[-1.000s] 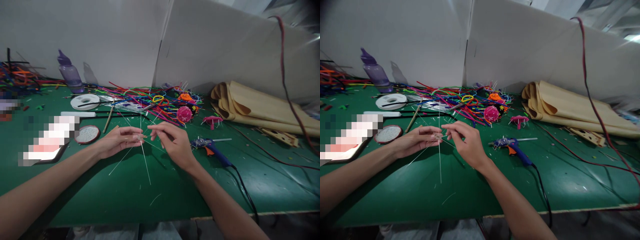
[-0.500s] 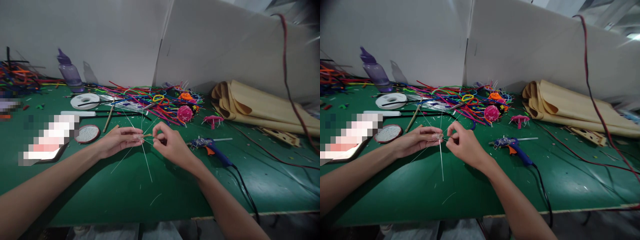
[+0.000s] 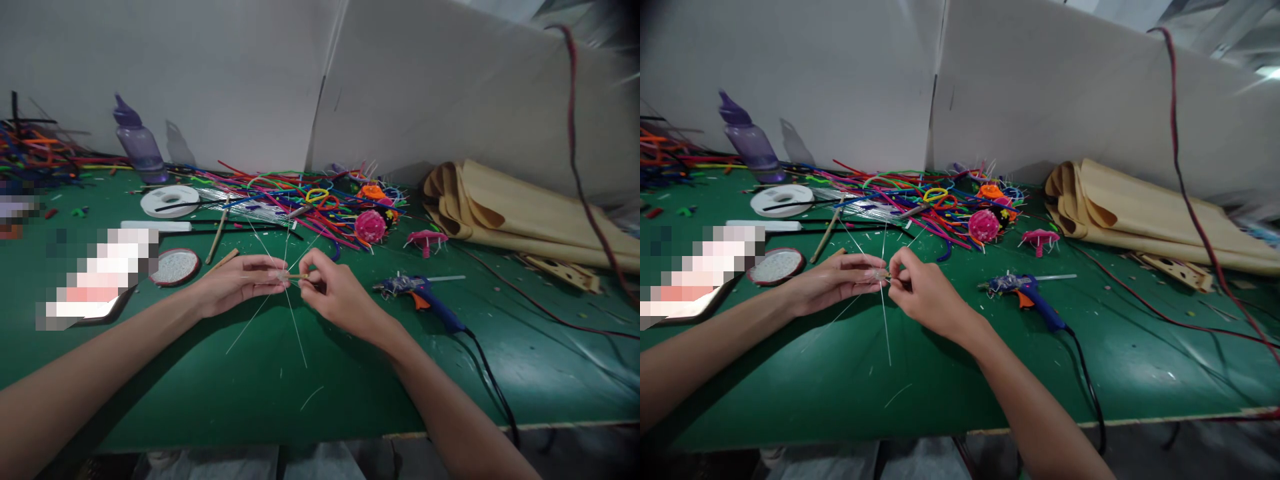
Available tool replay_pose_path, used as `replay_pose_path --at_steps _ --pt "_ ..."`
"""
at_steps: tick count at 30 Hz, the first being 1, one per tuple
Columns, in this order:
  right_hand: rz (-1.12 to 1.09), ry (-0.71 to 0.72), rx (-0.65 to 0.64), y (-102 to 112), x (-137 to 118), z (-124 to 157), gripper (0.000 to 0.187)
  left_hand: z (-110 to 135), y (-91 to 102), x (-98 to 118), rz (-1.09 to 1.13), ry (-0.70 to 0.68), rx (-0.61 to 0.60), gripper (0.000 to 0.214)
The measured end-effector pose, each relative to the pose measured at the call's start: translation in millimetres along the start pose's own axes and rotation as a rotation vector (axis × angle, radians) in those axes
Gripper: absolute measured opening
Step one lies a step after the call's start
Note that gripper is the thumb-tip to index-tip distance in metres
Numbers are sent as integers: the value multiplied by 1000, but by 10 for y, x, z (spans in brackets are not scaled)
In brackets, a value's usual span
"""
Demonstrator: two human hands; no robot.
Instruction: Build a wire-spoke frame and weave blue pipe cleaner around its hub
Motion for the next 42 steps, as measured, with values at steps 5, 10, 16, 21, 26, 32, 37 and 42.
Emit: replay_pose_path --at_steps 5,10,16,21,26,32,37,42 --pt "9 0 -8 -2 1 0 10 1 11 -6 -11 -7 -8 21" --pt "13 3 -11 -2 4 -2 11 2 14 -12 -19 -3 -9 22" --pt "10 0 -21 -3 11 -1 10 2 9 -11 -30 3 -9 22" --pt "13 -3 -26 -4 1 0 12 2 -1 -9 -18 -12 -15 22" --pt "22 -3 -17 -4 -6 2 10 3 -3 -8 -6 -23 -14 21" --pt "28 4 39 3 -26 8 11 0 5 -16 6 -21 -3 21" --pt "13 4 60 2 -35 11 12 4 -7 1 20 -13 3 19" --pt "23 7 51 -2 -28 9 12 11 -11 4 19 5 5 20"
Point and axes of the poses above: each hand's wrist, its own z-axis away from the middle knuckle, its own y-axis out of the back of the hand, x = y × z, the point moved 1 cm from there along -z, towards the middle knuckle, and after that the axes turned 4 degrees about -y, right-handed, at the moved point
